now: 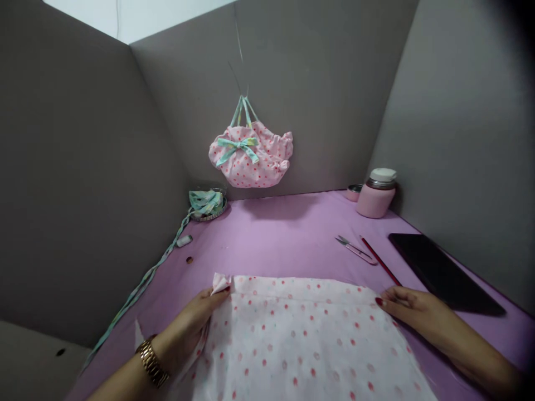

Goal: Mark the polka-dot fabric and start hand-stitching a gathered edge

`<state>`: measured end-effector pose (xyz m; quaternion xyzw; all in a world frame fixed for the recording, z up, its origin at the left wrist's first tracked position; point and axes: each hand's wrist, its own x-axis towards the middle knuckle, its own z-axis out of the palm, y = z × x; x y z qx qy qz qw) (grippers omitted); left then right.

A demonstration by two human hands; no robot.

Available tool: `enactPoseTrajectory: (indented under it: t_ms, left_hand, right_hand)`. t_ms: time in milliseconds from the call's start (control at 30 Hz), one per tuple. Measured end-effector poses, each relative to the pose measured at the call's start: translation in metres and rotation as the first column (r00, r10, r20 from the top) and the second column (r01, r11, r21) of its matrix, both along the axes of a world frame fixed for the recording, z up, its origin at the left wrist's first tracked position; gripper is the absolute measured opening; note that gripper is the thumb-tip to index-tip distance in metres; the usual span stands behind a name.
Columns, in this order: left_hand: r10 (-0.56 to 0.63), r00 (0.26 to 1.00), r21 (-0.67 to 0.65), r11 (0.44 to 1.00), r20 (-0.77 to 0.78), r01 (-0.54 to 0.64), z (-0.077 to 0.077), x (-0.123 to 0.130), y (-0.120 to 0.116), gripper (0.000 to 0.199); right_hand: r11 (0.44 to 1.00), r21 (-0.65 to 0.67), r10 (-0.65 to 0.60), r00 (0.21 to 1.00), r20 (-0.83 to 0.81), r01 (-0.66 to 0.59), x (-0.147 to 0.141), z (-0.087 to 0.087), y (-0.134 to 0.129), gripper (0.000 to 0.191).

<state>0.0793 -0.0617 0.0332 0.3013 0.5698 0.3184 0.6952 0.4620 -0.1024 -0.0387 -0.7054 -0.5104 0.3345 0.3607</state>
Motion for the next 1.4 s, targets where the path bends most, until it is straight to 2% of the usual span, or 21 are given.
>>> enactPoseTrajectory:
  t_ms: [100, 233, 333, 400, 533, 633, 700, 800, 967, 1067, 1133, 1200, 1333, 1400]
  left_hand:
    - [0.024, 0.998, -0.044, 0.999, 0.051, -0.021, 0.002, 0.008, 0.0, 0.034]
    - [0.062, 0.978, -0.118, 0.992, 0.198, -0.039, 0.003, 0.023, 0.0, 0.033]
    - [0.04, 0.947, -0.225, 0.974, 0.32, 0.035, 0.003, 0.033, -0.002, 0.036]
    - [0.005, 0.926, -0.235, 0.968, 0.378, 0.091, 0.003, 0.037, -0.004, 0.04]
    - [-0.1, 0.955, -0.116, 0.984, 0.278, 0.137, -0.001, 0.039, -0.009, 0.035]
    - [-0.092, 0.987, -0.118, 0.987, 0.134, 0.108, -0.004, 0.042, -0.009, 0.031]
    - [-0.061, 0.994, -0.089, 0.994, 0.092, 0.07, -0.005, 0.046, -0.009, 0.029]
    - [-0.027, 0.994, -0.056, 0.998, 0.11, 0.034, -0.004, 0.053, -0.009, 0.028]
    - [0.028, 0.996, -0.092, 0.996, 0.088, -0.02, -0.005, 0.064, -0.01, 0.036]
    - [0.0, 0.984, -0.144, 0.989, 0.178, 0.026, -0.006, 0.071, -0.011, 0.041]
    - [-0.034, 0.956, -0.219, 0.97, 0.291, 0.101, -0.005, 0.076, -0.012, 0.042]
    - [-0.065, 0.929, -0.237, 0.958, 0.365, 0.16, -0.003, 0.082, -0.014, 0.042]
    - [-0.14, 0.953, -0.135, 0.974, 0.267, 0.181, 0.0, 0.092, -0.018, 0.039]
    - [-0.157, 0.965, -0.137, 0.973, 0.212, 0.188, 0.001, 0.097, -0.018, 0.038]
  right_hand:
    - [0.993, -0.04, 0.104, 0.991, -0.08, -0.107, 0.002, 0.0, -0.001, 0.025]
    - [0.994, -0.053, 0.084, 0.988, -0.129, -0.091, -0.001, 0.002, -0.003, 0.026]
    - [0.995, -0.038, 0.085, 0.982, -0.166, -0.092, -0.003, 0.004, -0.003, 0.025]
    - [0.996, -0.036, 0.077, 0.982, -0.174, -0.084, -0.004, 0.007, -0.003, 0.025]
    - [0.998, -0.036, 0.044, 0.989, -0.144, -0.05, -0.008, 0.015, -0.004, 0.025]
    - [0.998, -0.038, 0.044, 0.985, -0.168, -0.051, -0.009, 0.016, -0.005, 0.025]
    - [0.998, -0.036, 0.048, 0.981, -0.186, -0.055, -0.008, 0.015, -0.006, 0.024]
    - [0.998, -0.024, 0.059, 0.978, -0.2, -0.065, -0.007, 0.013, -0.007, 0.023]
    - [0.997, -0.01, 0.072, 0.965, -0.252, -0.077, -0.007, 0.012, -0.007, 0.021]
    - [0.998, -0.011, 0.06, 0.958, -0.28, -0.066, -0.007, 0.012, -0.006, 0.018]
    - [0.999, -0.012, 0.046, 0.954, -0.296, -0.052, -0.007, 0.011, -0.006, 0.018]
    - [0.999, -0.008, 0.043, 0.95, -0.309, -0.048, -0.007, 0.01, -0.006, 0.02]
    - [0.999, -0.003, 0.042, 0.942, -0.332, -0.045, -0.006, 0.008, -0.006, 0.021]
    - [0.999, -0.011, 0.039, 0.939, -0.341, -0.046, -0.006, 0.009, -0.006, 0.021]
